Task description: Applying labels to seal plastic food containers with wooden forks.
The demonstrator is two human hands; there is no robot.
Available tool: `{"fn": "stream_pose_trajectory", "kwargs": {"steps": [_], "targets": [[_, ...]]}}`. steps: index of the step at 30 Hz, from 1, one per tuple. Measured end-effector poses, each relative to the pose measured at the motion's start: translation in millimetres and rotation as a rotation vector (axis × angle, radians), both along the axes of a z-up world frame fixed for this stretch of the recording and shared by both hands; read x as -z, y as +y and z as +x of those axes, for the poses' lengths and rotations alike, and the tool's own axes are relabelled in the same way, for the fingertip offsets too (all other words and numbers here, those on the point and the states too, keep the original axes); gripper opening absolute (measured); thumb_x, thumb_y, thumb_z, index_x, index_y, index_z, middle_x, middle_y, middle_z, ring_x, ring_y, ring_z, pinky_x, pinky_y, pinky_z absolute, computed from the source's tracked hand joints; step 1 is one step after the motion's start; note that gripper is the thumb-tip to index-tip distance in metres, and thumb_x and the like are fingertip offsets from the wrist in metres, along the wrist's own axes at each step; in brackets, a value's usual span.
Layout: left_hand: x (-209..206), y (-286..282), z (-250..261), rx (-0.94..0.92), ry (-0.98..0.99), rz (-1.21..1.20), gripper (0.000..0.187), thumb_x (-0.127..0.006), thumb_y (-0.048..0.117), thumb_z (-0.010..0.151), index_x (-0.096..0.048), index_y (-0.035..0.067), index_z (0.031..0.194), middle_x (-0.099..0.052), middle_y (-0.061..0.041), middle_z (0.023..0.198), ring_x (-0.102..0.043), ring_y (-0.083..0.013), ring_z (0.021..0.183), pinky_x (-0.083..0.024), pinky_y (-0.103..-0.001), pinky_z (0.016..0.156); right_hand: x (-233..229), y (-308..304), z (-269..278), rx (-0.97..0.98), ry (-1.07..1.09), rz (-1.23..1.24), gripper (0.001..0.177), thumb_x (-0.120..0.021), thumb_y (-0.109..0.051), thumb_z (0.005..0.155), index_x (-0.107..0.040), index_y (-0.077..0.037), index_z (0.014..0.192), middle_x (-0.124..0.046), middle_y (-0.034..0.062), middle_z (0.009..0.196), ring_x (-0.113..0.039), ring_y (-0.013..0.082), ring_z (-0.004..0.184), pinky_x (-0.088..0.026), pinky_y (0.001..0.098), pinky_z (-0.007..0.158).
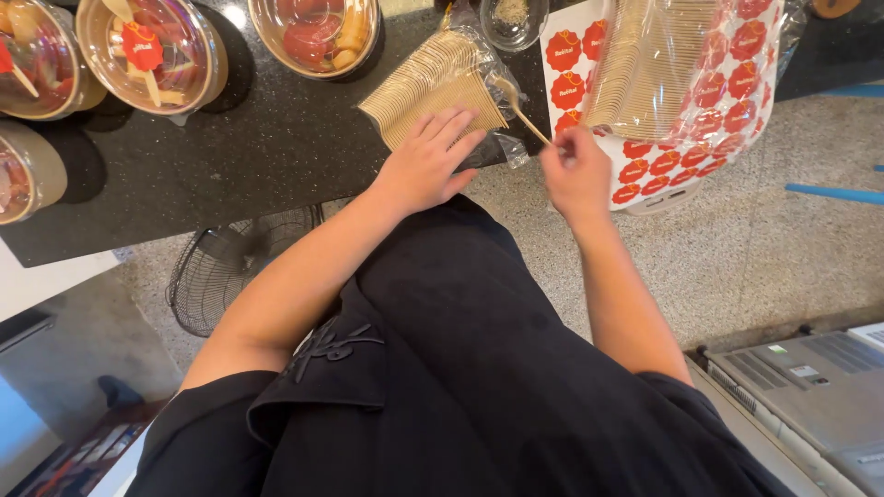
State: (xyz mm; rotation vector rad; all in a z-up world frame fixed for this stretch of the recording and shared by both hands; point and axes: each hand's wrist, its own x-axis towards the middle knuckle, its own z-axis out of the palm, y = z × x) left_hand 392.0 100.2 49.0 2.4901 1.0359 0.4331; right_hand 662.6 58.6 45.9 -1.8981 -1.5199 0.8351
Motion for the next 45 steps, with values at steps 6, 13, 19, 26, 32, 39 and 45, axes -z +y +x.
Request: {"fn": "stream_pose_trajectory", "kwargs": {"steps": [6,13,19,26,32,39,45], "targets": [[-39,6,18,-0.341,-0.393,-0.935,0.053,-0.072,0.039,0.093,-0.059,0.01,0.137,-0.066,-0.006,0.13,-0.069,-0.0162,0.099,-0.056,-0.03,0.09,-9,-60,22,0.184,0.503,-0.086,0.006,-0.061,-0.009,0.104,-0.056,-0.006,0.104,-0.069,0.0028,0.091,-0.056,0.0074,0.073,-0.045,0.024,0.065],[-20,-13,8,-0.136,-0.952,-1.158,0.037,-0.055,0.027,0.112,-0.063,0.003,0.139,-0.069,-0.007,0.123,-0.065,-0.014,0.11,-0.053,-0.031,0.099,-33,-30,-72,-0.033,0.853,-0.285,0.007,-0.064,-0.012,0.103,-0.061,-0.005,0.105,-0.069,0.0034,0.091,-0.059,0.0079,0.078,-0.048,0.0229,0.071],[-31,18,-65,-0.711,-1.121,-0.749,0.034,-0.039,0.033,0.115,-0.06,0.007,0.116,-0.072,-0.005,0.114,-0.068,-0.0136,0.108,-0.053,-0.031,0.092,-40,31,-118,-0.301,0.667,-0.153,0.019,-0.07,-0.014,0.103,-0.065,-0.003,0.118,-0.069,0.0034,0.107,-0.065,0.0089,0.097,-0.054,0.0242,0.087],[20,77,-156,-0.757,-0.53,-0.081,0.042,-0.08,0.032,0.106,-0.051,0.003,0.115,-0.05,-0.008,0.104,-0.055,-0.0233,0.097,-0.048,-0.035,0.088,5,123,-180,-0.34,0.458,0.057,0.047,-0.073,-0.019,0.102,-0.055,-0.008,0.144,-0.062,0.0073,0.137,-0.062,0.0191,0.126,-0.06,0.0308,0.092],[-5,52,-162,-0.687,-0.556,-0.074,0.067,-0.09,0.024,0.088,-0.043,-0.005,0.125,-0.049,-0.014,0.112,-0.054,-0.0274,0.099,-0.048,-0.04,0.089,10,117,-220,-0.251,0.421,0.025,0.053,-0.074,-0.016,0.098,-0.052,-0.008,0.146,-0.056,0.0093,0.142,-0.063,0.0243,0.125,-0.059,0.0341,0.097],[-6,-34,-200,-0.871,-0.534,-0.474,0.048,-0.084,0.022,0.094,-0.045,-0.001,0.112,-0.048,-0.012,0.11,-0.057,-0.0228,0.09,-0.054,-0.033,0.078,-4,57,-234,-0.249,0.561,-0.139,0.043,-0.066,-0.006,0.099,-0.061,-0.007,0.142,-0.065,0.0072,0.137,-0.059,0.022,0.13,-0.056,0.0346,0.104],[-3,-49,-225,-0.732,-0.647,-0.515,0.055,-0.08,0.019,0.092,-0.042,-0.004,0.123,-0.051,-0.006,0.105,-0.059,-0.0147,0.093,-0.057,-0.033,0.084,-13,35,-250,-0.099,0.595,-0.145,0.042,-0.067,0.001,0.097,-0.061,-0.005,0.137,-0.066,0.0089,0.13,-0.063,0.0197,0.124,-0.054,0.0334,0.109]]}}
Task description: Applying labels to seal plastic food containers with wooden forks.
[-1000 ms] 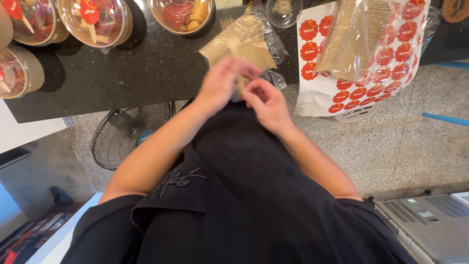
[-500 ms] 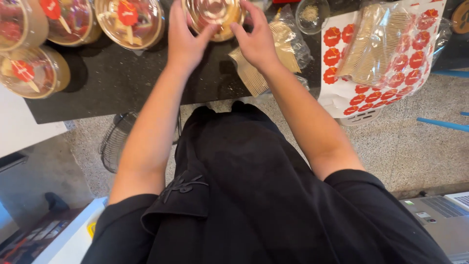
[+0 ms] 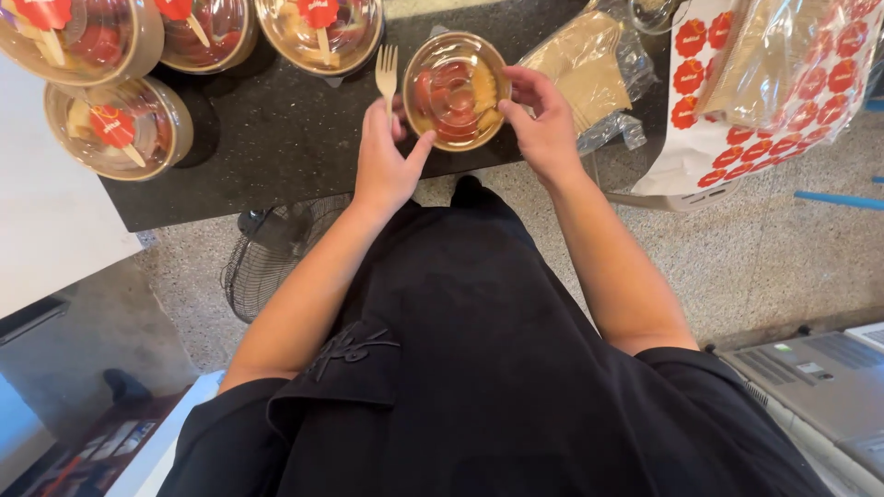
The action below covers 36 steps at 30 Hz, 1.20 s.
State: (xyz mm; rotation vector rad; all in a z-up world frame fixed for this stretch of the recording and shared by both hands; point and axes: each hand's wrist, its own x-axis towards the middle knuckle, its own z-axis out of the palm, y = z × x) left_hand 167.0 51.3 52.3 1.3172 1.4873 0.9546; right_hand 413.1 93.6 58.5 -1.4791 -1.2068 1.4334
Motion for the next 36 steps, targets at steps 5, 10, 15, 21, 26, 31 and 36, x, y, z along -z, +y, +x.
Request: {"fn": "stream_pose_trajectory", "kwargs": {"steps": [5,10,15,21,26,31,36], "targets": [[-5,10,-10,0.093,0.035,0.011,0.065,-0.08,0.015,0.092,-0.046,-0.001,0.144,-0.047,-0.007,0.1,-0.052,-0.0173,0.091,-0.053,-0.033,0.09,-3,-19,-7,0.042,-0.025,0.014,0.044,-0.069,0.001,0.096,-0.057,-0.004,0.138,-0.065,0.0114,0.129,-0.065,0.0192,0.121,-0.055,0.034,0.107],[-16,11,-12,0.095,0.124,0.247,0.045,-0.078,0.019,0.092,-0.047,0.003,0.119,-0.048,-0.014,0.11,-0.053,-0.0234,0.099,-0.052,-0.034,0.092,-6,-29,-7,0.091,0.027,-0.004,0.045,-0.067,0.001,0.096,-0.055,-0.002,0.139,-0.063,0.0127,0.134,-0.063,0.0192,0.122,-0.056,0.0339,0.105],[-8,-13,-2,0.057,-0.141,-0.004,0.027,-0.048,0.024,0.114,-0.051,0.002,0.098,-0.051,-0.007,0.094,-0.05,-0.0146,0.083,-0.045,-0.031,0.081,-2,-45,11,0.102,-0.015,0.035,0.041,-0.066,-0.001,0.098,-0.055,-0.001,0.138,-0.06,0.0099,0.137,-0.062,0.0181,0.118,-0.058,0.0308,0.091],[-35,2,50,-0.024,-0.163,0.046,0.029,-0.053,0.024,0.111,-0.072,0.002,0.111,-0.059,-0.004,0.097,-0.059,-0.0121,0.086,-0.05,-0.026,0.08,4,-53,53,0.033,-0.002,-0.047,0.038,-0.068,-0.007,0.099,-0.059,-0.003,0.135,-0.062,0.007,0.134,-0.064,0.0147,0.111,-0.055,0.0283,0.087],[-20,18,76,-0.203,-0.235,0.004,0.025,-0.066,0.018,0.105,-0.074,0.0,0.12,-0.072,-0.005,0.101,-0.068,-0.008,0.089,-0.055,-0.024,0.081,-11,-50,92,-0.094,-0.06,-0.03,0.035,-0.068,-0.009,0.099,-0.06,-0.003,0.133,-0.063,0.0057,0.132,-0.064,0.0123,0.112,-0.055,0.0273,0.091],[-32,16,88,-0.316,-0.074,-0.088,0.026,-0.074,0.019,0.097,-0.075,0.0,0.115,-0.077,-0.006,0.089,-0.069,-0.0078,0.077,-0.057,-0.024,0.071,-13,-46,138,-0.179,-0.106,-0.089,0.035,-0.068,-0.01,0.097,-0.061,-0.004,0.131,-0.066,0.0041,0.13,-0.066,0.0114,0.107,-0.055,0.0266,0.087],[-38,14,103,-0.374,0.29,0.002,0.02,-0.079,0.02,0.093,-0.078,0.002,0.102,-0.074,-0.008,0.087,-0.072,-0.0147,0.075,-0.056,-0.029,0.072,-10,-41,183,-0.23,-0.086,-0.052,0.033,-0.069,-0.01,0.098,-0.061,-0.004,0.129,-0.066,0.0046,0.128,-0.066,0.0119,0.107,-0.055,0.0276,0.089]]}}
